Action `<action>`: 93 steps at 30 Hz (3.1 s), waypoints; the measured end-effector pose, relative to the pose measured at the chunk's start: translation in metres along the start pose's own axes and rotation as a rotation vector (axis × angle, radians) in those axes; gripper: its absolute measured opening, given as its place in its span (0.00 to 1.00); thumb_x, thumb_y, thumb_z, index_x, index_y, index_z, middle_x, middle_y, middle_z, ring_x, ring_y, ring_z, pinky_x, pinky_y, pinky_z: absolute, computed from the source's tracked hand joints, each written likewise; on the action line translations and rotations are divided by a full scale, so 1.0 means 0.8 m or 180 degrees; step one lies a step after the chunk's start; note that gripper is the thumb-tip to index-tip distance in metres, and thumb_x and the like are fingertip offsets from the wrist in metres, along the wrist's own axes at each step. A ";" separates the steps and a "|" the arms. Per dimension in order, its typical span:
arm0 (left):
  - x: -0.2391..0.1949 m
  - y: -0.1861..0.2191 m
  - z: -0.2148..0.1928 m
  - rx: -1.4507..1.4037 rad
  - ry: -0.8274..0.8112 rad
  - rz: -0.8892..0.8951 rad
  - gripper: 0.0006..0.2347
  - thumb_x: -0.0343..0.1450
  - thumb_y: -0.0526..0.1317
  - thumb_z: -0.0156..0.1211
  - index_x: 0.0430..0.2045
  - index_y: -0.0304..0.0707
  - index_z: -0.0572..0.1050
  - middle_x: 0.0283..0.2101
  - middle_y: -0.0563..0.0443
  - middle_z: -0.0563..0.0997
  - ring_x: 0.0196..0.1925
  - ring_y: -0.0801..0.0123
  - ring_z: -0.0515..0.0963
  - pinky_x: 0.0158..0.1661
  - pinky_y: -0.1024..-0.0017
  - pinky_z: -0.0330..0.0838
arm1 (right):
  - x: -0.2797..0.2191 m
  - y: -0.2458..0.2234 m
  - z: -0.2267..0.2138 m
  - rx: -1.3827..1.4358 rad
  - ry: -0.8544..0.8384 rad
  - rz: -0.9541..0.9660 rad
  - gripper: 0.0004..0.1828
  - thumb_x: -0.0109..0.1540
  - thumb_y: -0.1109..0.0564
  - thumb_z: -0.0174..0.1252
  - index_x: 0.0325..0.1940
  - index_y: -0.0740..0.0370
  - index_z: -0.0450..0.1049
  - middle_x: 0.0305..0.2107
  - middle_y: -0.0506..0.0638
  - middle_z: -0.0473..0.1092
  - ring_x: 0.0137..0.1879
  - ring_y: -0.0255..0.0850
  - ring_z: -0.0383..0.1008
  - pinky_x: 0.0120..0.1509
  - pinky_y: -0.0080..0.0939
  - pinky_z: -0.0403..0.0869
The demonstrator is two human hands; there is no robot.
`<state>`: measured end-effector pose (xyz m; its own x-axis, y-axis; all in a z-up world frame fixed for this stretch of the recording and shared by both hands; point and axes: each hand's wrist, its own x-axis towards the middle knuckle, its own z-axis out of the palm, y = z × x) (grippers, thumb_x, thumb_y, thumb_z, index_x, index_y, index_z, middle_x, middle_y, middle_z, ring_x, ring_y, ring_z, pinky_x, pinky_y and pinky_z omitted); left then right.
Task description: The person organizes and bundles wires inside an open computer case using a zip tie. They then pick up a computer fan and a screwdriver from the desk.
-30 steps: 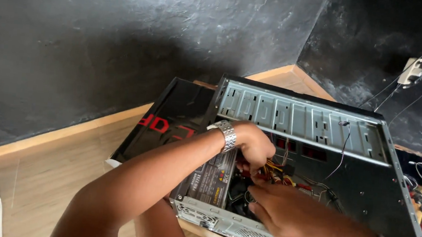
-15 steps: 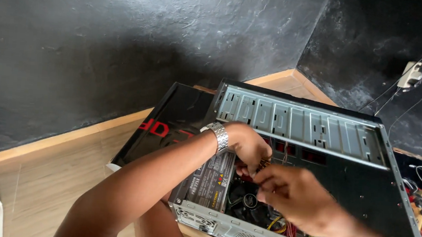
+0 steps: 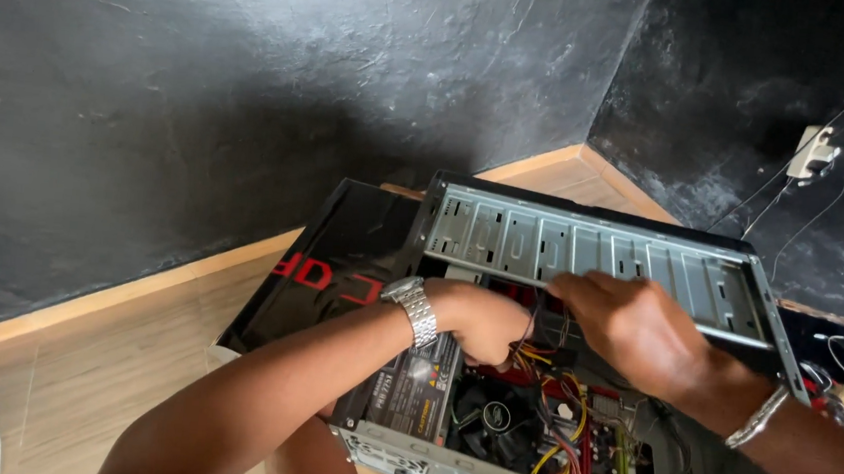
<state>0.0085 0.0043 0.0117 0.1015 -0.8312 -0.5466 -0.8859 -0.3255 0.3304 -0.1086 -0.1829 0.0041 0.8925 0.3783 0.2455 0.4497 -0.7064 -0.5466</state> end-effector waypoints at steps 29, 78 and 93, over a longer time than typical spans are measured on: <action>0.025 -0.037 0.032 0.0060 0.0804 0.0458 0.17 0.71 0.30 0.50 0.56 0.21 0.67 0.30 0.38 0.81 0.17 0.67 0.75 0.15 0.73 0.65 | -0.025 0.118 0.147 0.2276 0.0177 0.2344 0.31 0.59 0.66 0.58 0.67 0.79 0.64 0.53 0.75 0.69 0.57 0.59 0.75 0.51 0.56 0.82; -0.036 0.012 0.011 -0.0337 0.1609 0.0519 0.31 0.60 0.32 0.75 0.55 0.22 0.64 0.45 0.27 0.79 0.46 0.42 0.83 0.44 0.58 0.81 | 0.006 -0.016 0.033 -0.0373 0.1148 0.0813 0.08 0.68 0.60 0.53 0.49 0.58 0.75 0.25 0.54 0.81 0.30 0.52 0.84 0.29 0.51 0.84; -0.061 0.029 0.035 -0.0428 0.1851 0.0082 0.16 0.69 0.31 0.66 0.49 0.26 0.72 0.40 0.28 0.80 0.42 0.42 0.84 0.38 0.61 0.82 | 0.003 -0.024 0.032 0.0409 0.1203 0.1019 0.07 0.67 0.64 0.52 0.44 0.64 0.76 0.23 0.57 0.81 0.28 0.49 0.85 0.26 0.47 0.83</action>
<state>-0.0296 0.0502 0.0246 0.3455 -0.9376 -0.0385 -0.8302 -0.3245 0.4532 -0.1157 -0.1528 -0.0054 0.9453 -0.1047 0.3091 0.1652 -0.6633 -0.7299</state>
